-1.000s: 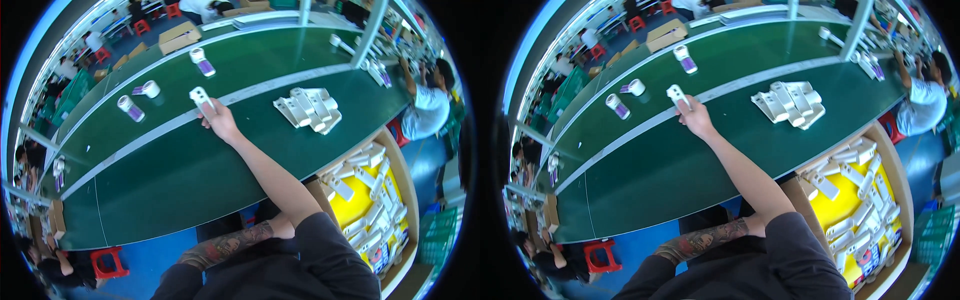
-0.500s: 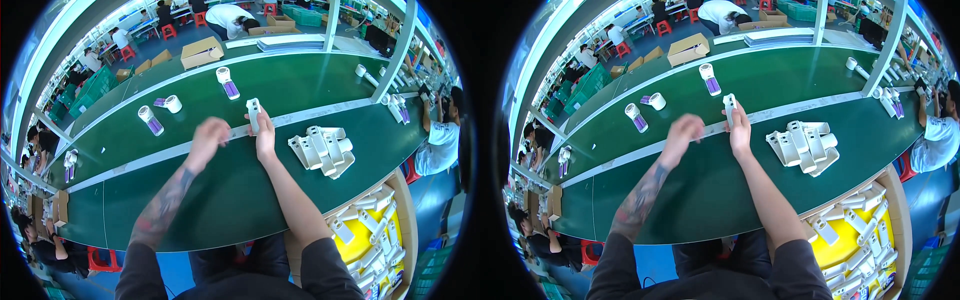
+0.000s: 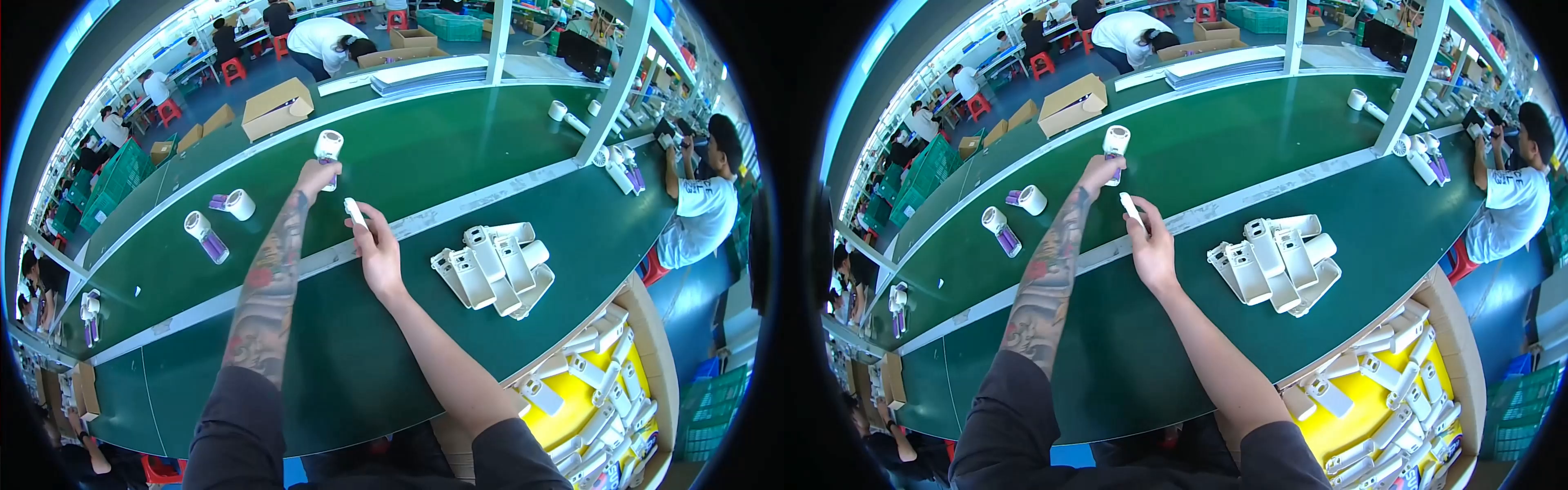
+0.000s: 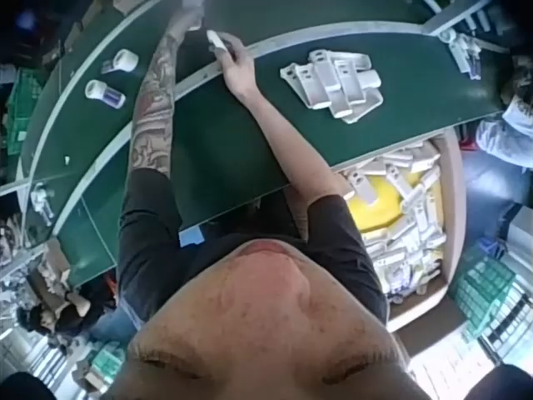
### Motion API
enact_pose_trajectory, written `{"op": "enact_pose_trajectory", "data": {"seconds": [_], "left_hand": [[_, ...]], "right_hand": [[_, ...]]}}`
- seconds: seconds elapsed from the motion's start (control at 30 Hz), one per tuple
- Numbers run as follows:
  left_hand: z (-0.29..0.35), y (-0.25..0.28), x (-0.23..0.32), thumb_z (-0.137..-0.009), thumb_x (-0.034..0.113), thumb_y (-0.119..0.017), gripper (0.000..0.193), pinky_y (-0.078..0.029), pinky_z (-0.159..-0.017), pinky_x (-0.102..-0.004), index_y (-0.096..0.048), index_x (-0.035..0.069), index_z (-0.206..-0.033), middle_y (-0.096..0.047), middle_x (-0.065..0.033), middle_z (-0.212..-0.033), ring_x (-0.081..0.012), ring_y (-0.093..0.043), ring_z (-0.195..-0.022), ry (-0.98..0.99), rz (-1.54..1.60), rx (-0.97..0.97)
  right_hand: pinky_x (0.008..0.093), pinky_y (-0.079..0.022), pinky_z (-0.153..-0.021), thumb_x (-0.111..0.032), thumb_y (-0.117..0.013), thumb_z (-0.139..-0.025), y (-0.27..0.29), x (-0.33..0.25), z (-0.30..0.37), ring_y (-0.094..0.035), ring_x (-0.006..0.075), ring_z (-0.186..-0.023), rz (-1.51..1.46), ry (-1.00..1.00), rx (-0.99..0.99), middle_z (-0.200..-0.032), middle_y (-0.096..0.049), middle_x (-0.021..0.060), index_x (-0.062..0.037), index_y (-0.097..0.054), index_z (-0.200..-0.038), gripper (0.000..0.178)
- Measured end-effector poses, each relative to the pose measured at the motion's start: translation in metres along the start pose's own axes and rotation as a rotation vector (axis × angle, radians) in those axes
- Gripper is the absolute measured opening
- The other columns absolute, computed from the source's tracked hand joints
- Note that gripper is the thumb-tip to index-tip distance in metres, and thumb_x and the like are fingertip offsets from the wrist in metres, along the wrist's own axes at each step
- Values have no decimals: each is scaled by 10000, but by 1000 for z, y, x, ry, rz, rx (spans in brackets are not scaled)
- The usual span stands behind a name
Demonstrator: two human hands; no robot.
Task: Assemble small white and purple electronic components on a production line and pack them into large cardboard boxes.
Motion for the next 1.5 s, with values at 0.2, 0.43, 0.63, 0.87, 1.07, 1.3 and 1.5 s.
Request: {"op": "enact_pose_trajectory", "data": {"seconds": [0.2,0.43,0.63,0.87,1.07,1.3,1.5], "left_hand": [[106,53,5,-947,243,-616,394,-528,-647,-302,-541,-11,-1238,-671,-111,-1018,-179,-642,-746,97,851,-415],[178,67,7,-1050,249,-509,304,-539,-701,-304,-543,32,-1261,-661,-103,-1048,-170,-643,-808,194,994,-322],[189,39,6,-1088,285,-434,372,-510,-886,-325,-514,41,-1358,-620,-102,-1213,-161,-612,-1044,61,1099,-270],[204,27,24,-1099,293,-398,421,-461,-1004,-347,-472,57,-1441,-573,-88,-1323,-158,-564,-1182,30,1059,-375],[206,28,38,-1074,220,-490,349,-484,-895,-312,-505,46,-1376,-597,-84,-1209,-142,-585,-1036,8,1028,-427],[198,30,36,-1033,168,-561,450,-517,-866,-295,-441,19,-1440,-595,-138,-1229,-167,-610,-1051,-87,724,-468],[206,19,33,-1014,177,-591,459,-539,-813,-278,-443,-19,-1402,-616,-151,-1143,-177,-635,-974,-584,294,-236]], "right_hand": [[266,-473,-745,-41,-515,-959,6,5,2,-531,134,-823,32,77,32,-1122,-627,90,-83,-493,-1344,387],[315,-516,-774,-52,-575,-925,1,-18,14,-582,187,-844,397,145,-5,-1141,-630,120,-104,-487,-1339,426],[362,-549,-822,-74,-630,-899,3,-31,24,-654,260,-941,657,296,-44,-1222,-637,121,-104,-520,-1325,441],[394,-554,-884,-97,-679,-884,14,-36,26,-664,335,-1090,844,448,-37,-1321,-623,124,-112,-557,-1354,486],[384,-555,-883,-80,-705,-872,20,-37,26,-658,334,-1115,1013,526,-38,-1328,-624,142,-123,-534,-1424,579],[354,-546,-893,-12,-693,-851,23,-33,21,-656,293,-1125,508,205,-63,-1329,-627,146,-96,-532,-1429,605],[340,-540,-888,55,-628,-833,30,-23,16,-667,278,-1088,585,400,-78,-1275,-656,149,-66,-537,-1409,595]]}}
Point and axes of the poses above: each hand's wrist, its own z-axis away from the middle knuckle, its own y-axis out of the back of the hand, x = y × z, the point moved 3 cm from there along -z, towards the middle knuckle
